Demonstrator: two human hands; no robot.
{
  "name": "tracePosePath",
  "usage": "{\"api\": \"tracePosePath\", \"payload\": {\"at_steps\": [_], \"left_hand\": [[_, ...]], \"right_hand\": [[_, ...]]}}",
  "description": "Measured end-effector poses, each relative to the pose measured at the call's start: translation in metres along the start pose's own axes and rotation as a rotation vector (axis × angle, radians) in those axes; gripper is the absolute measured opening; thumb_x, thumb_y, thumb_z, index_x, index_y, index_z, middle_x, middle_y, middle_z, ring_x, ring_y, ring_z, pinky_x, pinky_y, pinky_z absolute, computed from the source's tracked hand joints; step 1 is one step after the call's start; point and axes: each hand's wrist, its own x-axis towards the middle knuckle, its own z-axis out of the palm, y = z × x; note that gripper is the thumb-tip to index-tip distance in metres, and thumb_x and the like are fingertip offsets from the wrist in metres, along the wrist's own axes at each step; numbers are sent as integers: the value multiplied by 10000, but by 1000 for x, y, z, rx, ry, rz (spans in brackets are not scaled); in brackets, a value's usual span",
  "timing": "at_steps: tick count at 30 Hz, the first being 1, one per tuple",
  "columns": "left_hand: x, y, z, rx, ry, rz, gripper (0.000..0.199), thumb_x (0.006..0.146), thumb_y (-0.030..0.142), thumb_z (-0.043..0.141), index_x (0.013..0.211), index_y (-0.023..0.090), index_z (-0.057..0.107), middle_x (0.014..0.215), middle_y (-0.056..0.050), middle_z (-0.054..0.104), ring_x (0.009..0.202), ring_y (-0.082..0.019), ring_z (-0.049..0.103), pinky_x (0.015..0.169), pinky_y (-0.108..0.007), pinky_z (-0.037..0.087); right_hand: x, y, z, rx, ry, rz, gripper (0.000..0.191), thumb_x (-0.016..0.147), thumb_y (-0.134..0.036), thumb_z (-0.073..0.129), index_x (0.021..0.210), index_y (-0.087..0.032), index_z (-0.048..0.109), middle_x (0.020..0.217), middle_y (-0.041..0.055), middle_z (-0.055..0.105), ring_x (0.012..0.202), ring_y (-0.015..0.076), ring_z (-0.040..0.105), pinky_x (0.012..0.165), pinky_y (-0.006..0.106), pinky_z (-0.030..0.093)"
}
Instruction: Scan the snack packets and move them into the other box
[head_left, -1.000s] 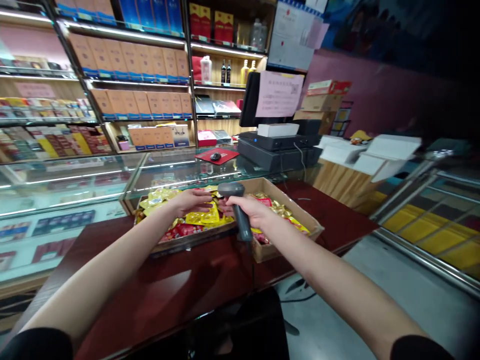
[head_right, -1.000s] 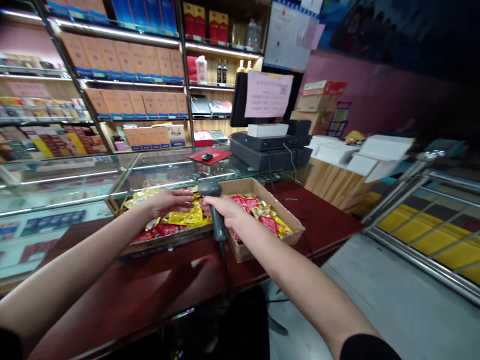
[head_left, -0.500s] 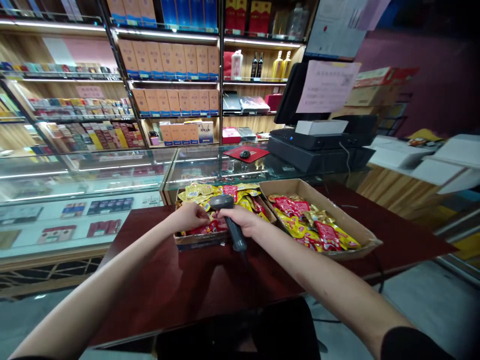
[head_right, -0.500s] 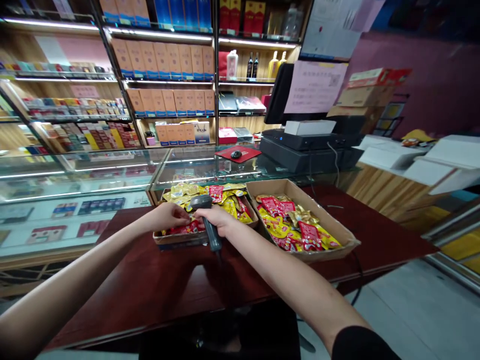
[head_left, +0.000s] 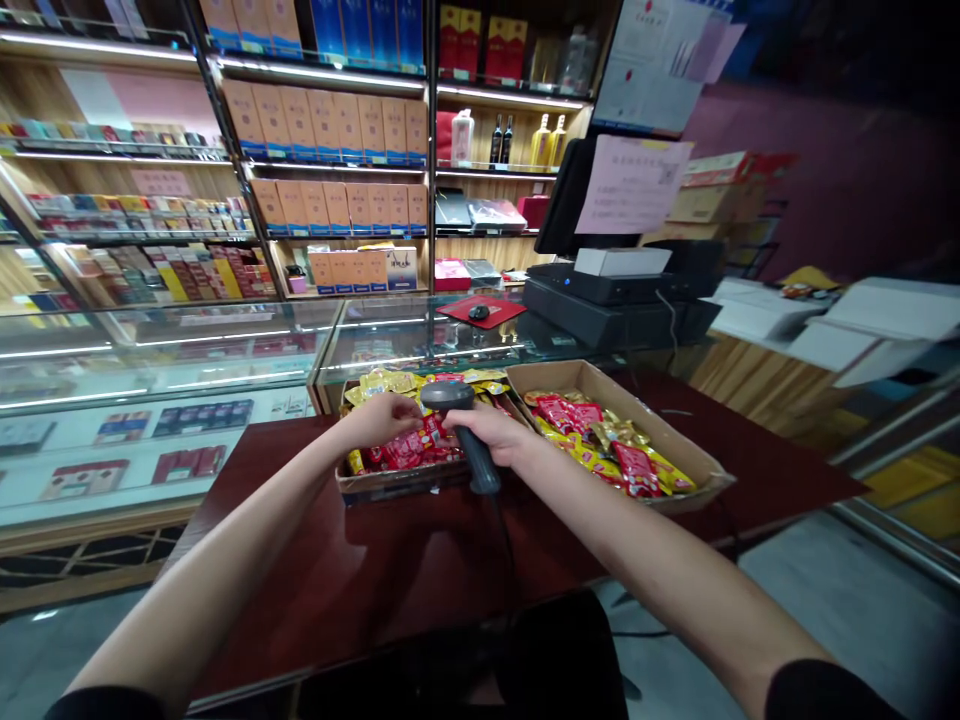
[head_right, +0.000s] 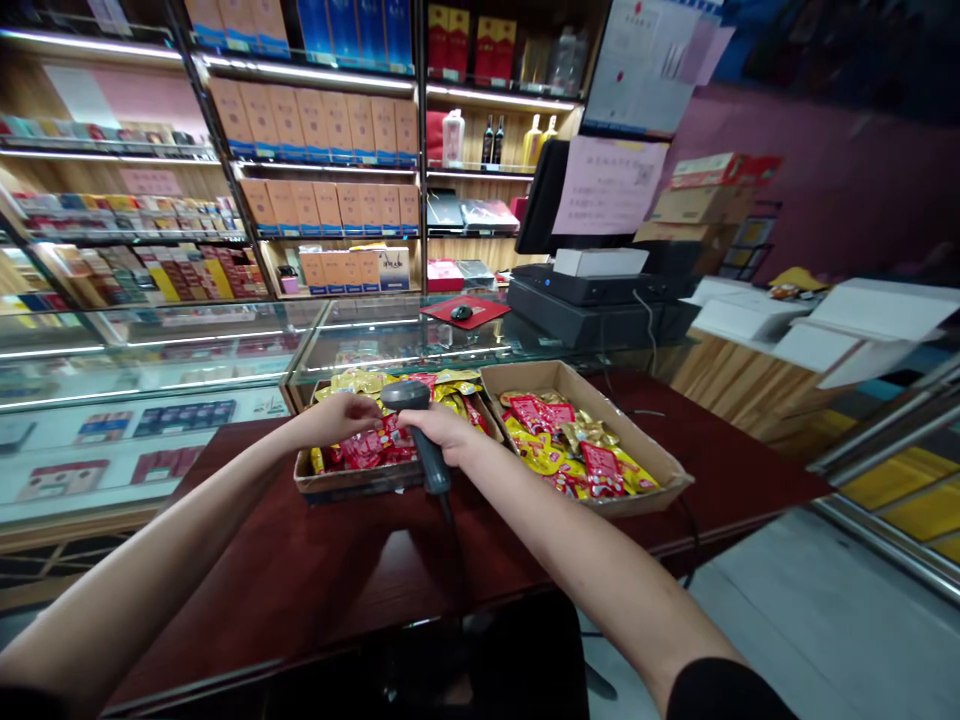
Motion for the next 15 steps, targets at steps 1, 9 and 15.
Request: {"api": "tracePosePath", "payload": {"at_steps": [1, 9, 15], "left_hand": [[6, 0, 2, -29, 7, 7, 267, 731, 368, 572, 829, 165, 715, 688, -10, 667, 639, -136, 553, 596, -215, 391], [41, 4, 31, -394, 249, -108, 373, 658, 424, 715, 919, 158, 688, 673, -7, 652, 590, -119, 568, 553, -207, 419], [49, 22, 56, -1216, 335, -449, 366, 639, 222, 793, 930, 112, 601, 829, -90, 680, 730, -164, 661, 677, -284, 547]], "right_hand": [[-1, -2, -3, -5, 5, -11, 187, 594, -19, 595, 737, -138, 616, 623, -16, 604, 556, 93, 569, 654, 259, 560], [2, 2, -42, 291, 185, 34, 139, 654, -58, 572, 765, -128, 619, 605, 2, 583, 569, 109, 556, 650, 277, 568], [6, 8, -53, 555, 341, -13, 91, 740, -165, 492, 775, -161, 576, 685, 32, 603, 647, 154, 615, 660, 314, 579]]}}
